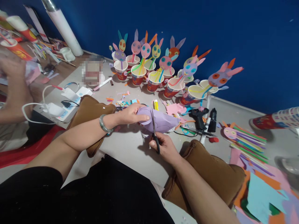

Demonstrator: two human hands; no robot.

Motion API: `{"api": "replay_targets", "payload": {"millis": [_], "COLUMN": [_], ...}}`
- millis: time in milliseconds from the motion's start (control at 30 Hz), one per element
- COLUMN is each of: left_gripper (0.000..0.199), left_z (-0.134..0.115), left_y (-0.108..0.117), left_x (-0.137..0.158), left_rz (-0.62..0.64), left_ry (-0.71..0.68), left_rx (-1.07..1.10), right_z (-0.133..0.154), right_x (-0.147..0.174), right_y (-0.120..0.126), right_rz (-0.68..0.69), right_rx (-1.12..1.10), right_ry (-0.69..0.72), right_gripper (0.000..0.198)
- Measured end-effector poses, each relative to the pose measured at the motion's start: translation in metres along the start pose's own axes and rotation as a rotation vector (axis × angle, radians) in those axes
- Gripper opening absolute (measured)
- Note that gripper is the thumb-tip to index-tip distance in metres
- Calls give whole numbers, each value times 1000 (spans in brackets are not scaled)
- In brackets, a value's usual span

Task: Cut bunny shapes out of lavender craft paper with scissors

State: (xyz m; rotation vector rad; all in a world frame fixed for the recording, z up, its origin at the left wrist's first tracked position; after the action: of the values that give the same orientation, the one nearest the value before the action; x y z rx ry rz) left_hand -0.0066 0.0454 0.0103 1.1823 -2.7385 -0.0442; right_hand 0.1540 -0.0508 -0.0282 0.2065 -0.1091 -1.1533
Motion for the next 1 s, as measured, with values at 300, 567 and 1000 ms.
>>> {"api": "replay_targets", "payload": {"millis": [300, 567, 1000], "left_gripper": [17, 17, 17], "left_z": [-3, -1, -4], "left_y": [0, 0, 0], "left_x": [2, 2, 3], "left_rz": [14, 18, 9], "left_ry": [-12, -15, -12], "left_rx": [-6, -19, 11], "right_z": [1, 4, 3], "right_x": [-1, -2, -2], "right_y": [1, 0, 1], "right_rz": [-28, -31, -48], "right_rx": [-14, -12, -13], "right_ry": [4, -13, -16], "right_gripper": [61, 62, 63]}}
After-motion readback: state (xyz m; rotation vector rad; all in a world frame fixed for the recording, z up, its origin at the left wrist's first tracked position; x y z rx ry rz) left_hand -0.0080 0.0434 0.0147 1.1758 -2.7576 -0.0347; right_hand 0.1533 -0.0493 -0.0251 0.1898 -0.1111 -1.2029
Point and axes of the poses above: each hand's wrist, its own x-axis away from the middle knuckle, its own y-axis out of the back of the hand, z = x × y, the point moved 4 cm from there along -x, towards the middle knuckle, and after that the axes turned 9 degrees about y, right-handed, at the moved point
